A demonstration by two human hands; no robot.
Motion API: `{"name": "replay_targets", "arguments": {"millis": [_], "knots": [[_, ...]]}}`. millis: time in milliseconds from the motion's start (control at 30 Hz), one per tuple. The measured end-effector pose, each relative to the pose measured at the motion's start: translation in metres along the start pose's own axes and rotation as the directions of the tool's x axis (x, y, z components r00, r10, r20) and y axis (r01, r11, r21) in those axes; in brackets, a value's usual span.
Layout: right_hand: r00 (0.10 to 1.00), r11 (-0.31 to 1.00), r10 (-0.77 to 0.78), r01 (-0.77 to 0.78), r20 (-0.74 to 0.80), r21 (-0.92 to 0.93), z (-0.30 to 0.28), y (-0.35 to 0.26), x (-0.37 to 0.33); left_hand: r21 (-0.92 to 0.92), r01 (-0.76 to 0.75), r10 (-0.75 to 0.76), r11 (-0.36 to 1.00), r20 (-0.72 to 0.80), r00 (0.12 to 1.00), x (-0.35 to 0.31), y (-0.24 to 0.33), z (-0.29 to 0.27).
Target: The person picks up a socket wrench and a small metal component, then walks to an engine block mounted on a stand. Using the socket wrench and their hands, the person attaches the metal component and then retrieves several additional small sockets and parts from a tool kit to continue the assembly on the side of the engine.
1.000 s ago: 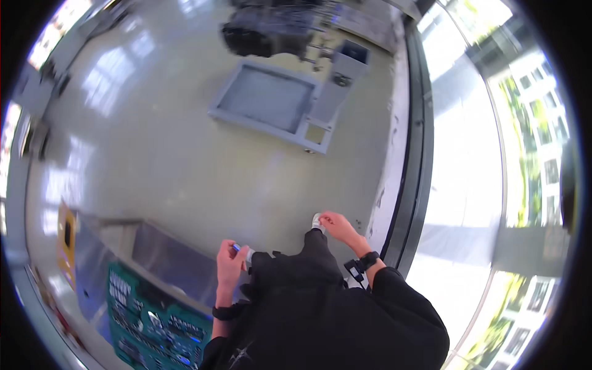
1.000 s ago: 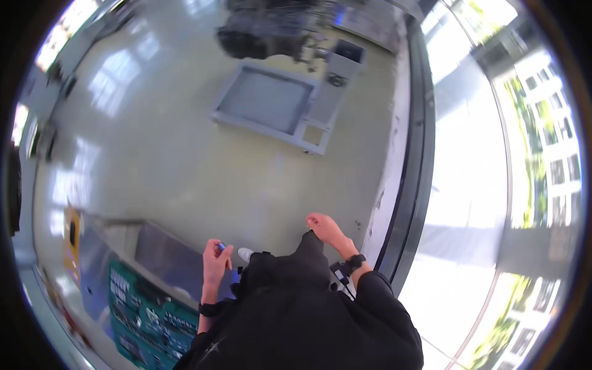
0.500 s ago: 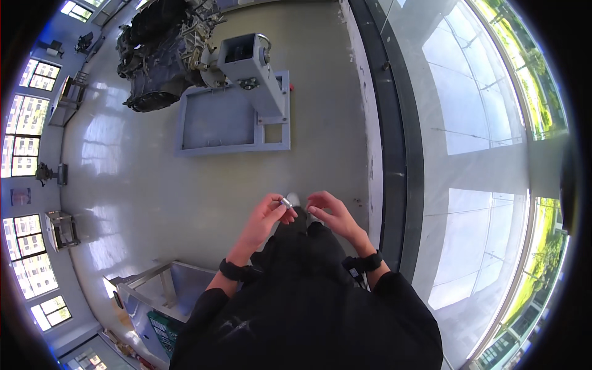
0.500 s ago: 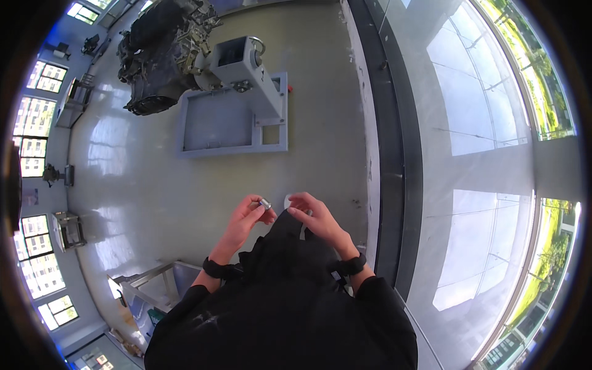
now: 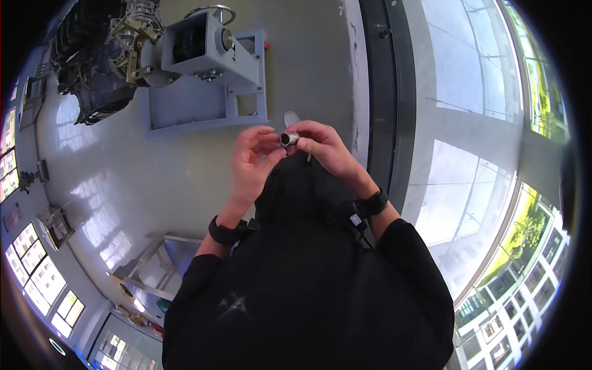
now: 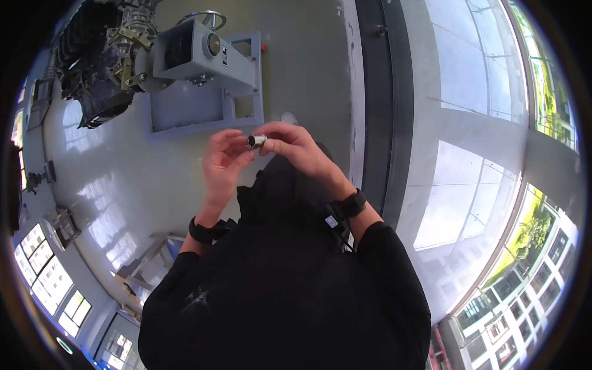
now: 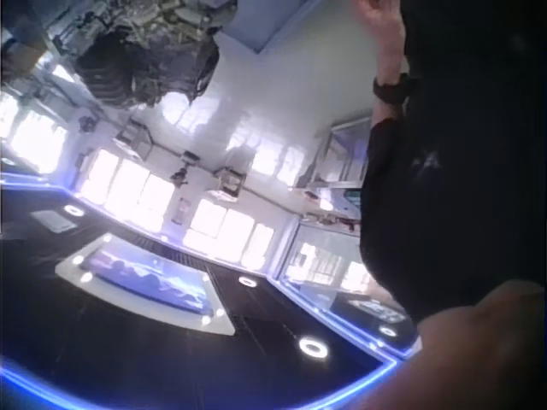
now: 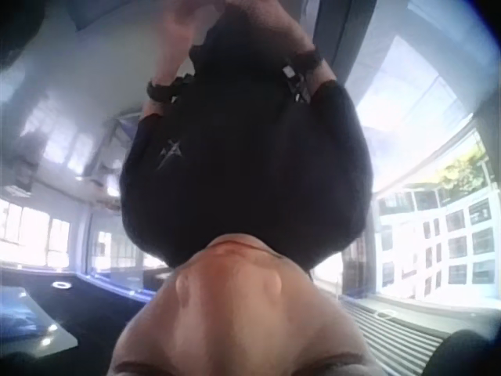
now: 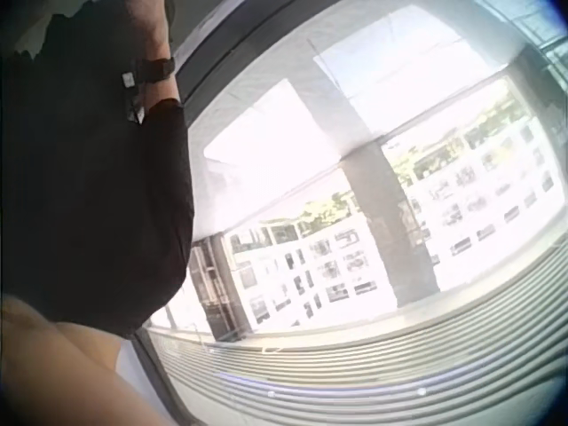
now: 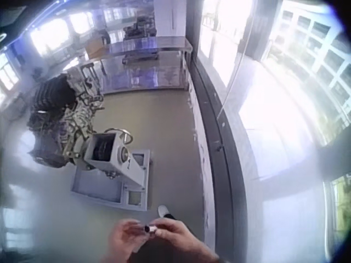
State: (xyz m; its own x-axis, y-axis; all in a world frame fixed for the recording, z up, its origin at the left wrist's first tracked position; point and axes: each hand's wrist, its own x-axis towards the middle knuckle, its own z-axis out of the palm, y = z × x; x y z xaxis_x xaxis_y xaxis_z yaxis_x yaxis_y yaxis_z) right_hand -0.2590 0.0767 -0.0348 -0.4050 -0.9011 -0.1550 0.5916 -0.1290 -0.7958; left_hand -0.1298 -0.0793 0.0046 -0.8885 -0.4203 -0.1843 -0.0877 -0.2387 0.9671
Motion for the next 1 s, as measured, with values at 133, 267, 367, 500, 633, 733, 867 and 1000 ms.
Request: {"name": "replay_targets", "arguments": {"millis": [133, 267, 367, 500, 633, 733, 867, 1000], "knots": [[0.992, 0.950, 0.047, -0.080, 0.116, 0.300, -0.023, -0.026, 0.054, 0.082, -0.056, 0.051, 0.995, 0.066, 0.997, 0.052, 0.032, -0.002], [0.981, 0.974, 0.190, -0.184, -0.036, 0.134, -0.056, -0.028, 0.111, 0.143, 0.109, -0.097, 0.984, -0.092, 0.991, 0.091, 0.033, -0.015], [0.973, 0.977, 0.191, -0.201, -0.130, -0.068, -0.081, -0.009, 0.170, 0.120, 0.231, -0.190, 0.966, -0.277, 0.942, 0.108, 0.031, -0.029], [0.980, 0.974, 0.171, -0.183, -0.100, -0.132, -0.108, 0.022, 0.256, 0.190, 0.402, -0.240, 0.896, -0.553, 0.798, 0.112, 0.040, -0.037], [0.980, 0.937, 0.148, -0.182, -0.132, -0.298, -0.122, 0.045, 0.326, 0.208, 0.526, -0.281, 0.825, -0.655, 0.701, 0.126, 0.049, -0.036], [0.975, 0.929, 0.128, -0.182, -0.182, -0.323, -0.120, 0.057, 0.348, 0.220, 0.567, -0.313, 0.793, -0.652, 0.691, 0.134, 0.055, -0.032], [0.964, 0.927, 0.213, -0.251, -0.160, -0.280, -0.124, 0.059, 0.353, 0.217, 0.568, -0.349, 0.794, -0.602, 0.718, 0.151, 0.047, -0.038], [0.945, 0.896, 0.309, -0.328, -0.110, -0.298, -0.126, 0.055, 0.345, 0.214, 0.587, -0.389, 0.781, -0.569, 0.725, 0.159, 0.041, -0.048]]}}
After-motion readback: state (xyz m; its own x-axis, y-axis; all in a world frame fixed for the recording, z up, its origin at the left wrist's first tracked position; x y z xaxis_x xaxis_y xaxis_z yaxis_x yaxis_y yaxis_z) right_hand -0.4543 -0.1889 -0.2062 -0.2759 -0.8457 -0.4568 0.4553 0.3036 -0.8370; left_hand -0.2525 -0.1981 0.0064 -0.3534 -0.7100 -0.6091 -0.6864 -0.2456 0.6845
